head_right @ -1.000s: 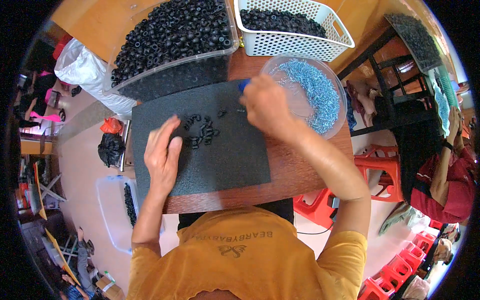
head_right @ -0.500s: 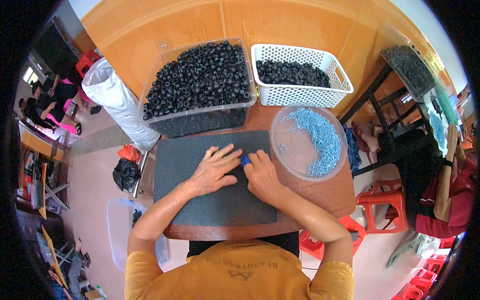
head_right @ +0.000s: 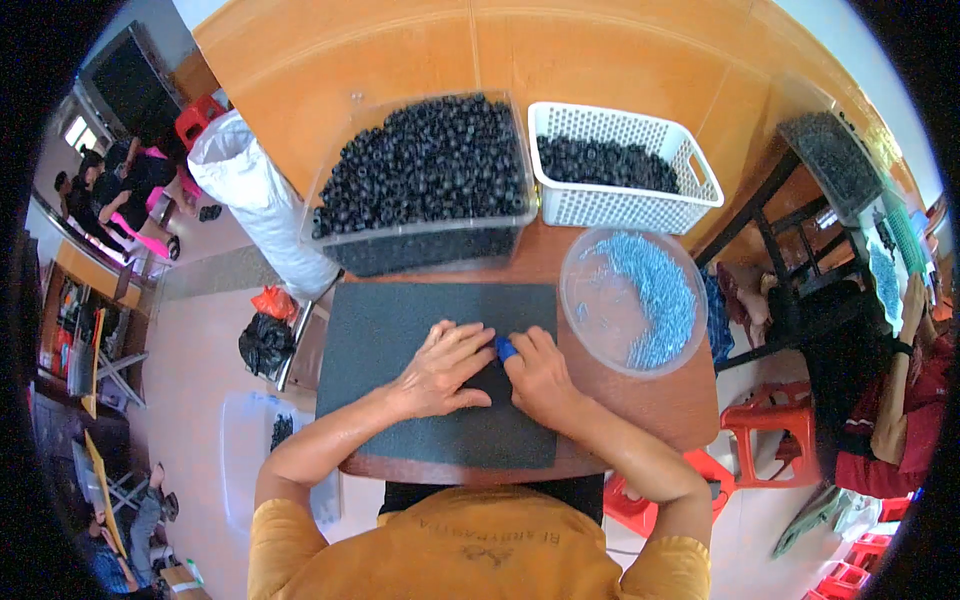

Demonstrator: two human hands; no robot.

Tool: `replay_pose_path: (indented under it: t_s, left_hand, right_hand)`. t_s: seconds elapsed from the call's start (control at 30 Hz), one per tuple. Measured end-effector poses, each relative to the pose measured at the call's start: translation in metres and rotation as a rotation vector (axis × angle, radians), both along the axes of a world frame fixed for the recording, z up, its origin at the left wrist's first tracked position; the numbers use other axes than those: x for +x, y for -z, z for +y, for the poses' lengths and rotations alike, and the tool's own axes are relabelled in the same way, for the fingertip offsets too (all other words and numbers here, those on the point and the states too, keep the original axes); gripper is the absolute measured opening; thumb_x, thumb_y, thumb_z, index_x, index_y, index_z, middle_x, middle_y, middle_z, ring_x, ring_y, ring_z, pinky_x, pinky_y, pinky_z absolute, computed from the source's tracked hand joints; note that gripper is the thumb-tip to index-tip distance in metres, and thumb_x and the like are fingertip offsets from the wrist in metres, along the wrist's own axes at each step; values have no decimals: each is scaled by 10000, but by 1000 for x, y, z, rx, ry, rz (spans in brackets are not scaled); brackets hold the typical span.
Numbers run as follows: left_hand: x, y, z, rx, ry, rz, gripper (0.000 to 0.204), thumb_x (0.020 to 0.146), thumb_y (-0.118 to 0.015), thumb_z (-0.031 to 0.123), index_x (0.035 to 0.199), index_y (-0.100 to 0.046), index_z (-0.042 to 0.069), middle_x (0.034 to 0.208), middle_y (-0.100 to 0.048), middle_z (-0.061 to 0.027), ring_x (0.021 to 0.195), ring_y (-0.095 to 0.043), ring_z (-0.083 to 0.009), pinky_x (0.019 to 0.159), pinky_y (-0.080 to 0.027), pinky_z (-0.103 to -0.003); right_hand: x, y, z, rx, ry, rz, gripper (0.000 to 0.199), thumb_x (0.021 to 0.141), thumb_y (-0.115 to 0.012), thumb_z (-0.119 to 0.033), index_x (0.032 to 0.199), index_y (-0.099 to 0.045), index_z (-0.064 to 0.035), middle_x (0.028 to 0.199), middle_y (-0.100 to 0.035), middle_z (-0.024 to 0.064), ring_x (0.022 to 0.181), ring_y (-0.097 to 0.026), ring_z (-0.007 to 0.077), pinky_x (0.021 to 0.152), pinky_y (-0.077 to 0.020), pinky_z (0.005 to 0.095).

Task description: The person fits blue components into small black grommets by hand, scoops more grommets from a container onto the work surface, and inserts blue components into the grommets.

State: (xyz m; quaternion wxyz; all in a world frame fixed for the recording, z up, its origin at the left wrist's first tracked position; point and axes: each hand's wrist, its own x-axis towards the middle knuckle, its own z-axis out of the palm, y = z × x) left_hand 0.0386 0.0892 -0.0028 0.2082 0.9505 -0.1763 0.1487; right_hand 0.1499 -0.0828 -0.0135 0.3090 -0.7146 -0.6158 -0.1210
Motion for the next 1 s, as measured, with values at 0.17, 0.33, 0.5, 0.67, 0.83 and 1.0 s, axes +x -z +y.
replay_pose_path:
  t_s: [0.17, 0.33, 0.5, 0.67, 0.83, 1.0]
  left_hand:
    - [-14, -5, -3, 56, -19, 76, 711, 675, -659, 498, 1136, -519, -24, 1255, -427, -211, 1194, -373, -348, 967, -243, -538]
    - [-40, -17, -14, 92, -36, 124, 760, 693, -587, 581, 1158, -505, -14, 1275, -407, -226, 1234, -324, -368, 988, -188, -572]
    - [-76, -14, -40, 203, 98, 227, 830, 658, -602, 596, 1215, -463, -3, 1332, -335, -253, 1286, -241, -388, 974, -181, -627]
    - [-68, -12, -49, 202, 106, 261, 836, 661, -598, 572, 1262, -415, 21, 1346, -325, -238, 1287, -248, -391, 966, -218, -616]
    - [-48, -3, -47, 295, 86, 165, 799, 691, -573, 561, 1258, -417, 19, 1345, -336, -220, 1268, -273, -395, 941, -270, -606]
    - [-41, 1, -46, 358, 41, 61, 782, 697, -565, 566, 1237, -436, 15, 1328, -366, -216, 1244, -305, -394, 927, -299, -589]
  right_hand:
    - [3, -3, 5, 15, -49, -57, 268, 526, -589, 30, 784, -521, 53, 950, -520, 219, 818, -484, 349, 697, -417, 423]
    - [6, 1, 6, 35, -50, -29, 272, 533, -590, 29, 796, -521, 49, 957, -525, 210, 814, -485, 346, 691, -419, 417]
    - [6, 6, 11, 119, -8, 60, 297, 594, -627, 60, 874, -528, 68, 925, -553, 206, 776, -511, 344, 647, -453, 412]
    - [11, 7, 21, 147, 4, 126, 292, 607, -651, 56, 875, -538, 42, 883, -569, 176, 762, -512, 337, 622, -445, 408]
    - [24, 6, 29, 131, 33, 106, 270, 620, -646, 52, 867, -542, 20, 853, -572, 154, 764, -510, 338, 629, -439, 407]
    - [30, 1, 34, 103, 26, 114, 214, 643, -635, 44, 833, -543, 16, 847, -572, 151, 771, -508, 341, 640, -433, 412]
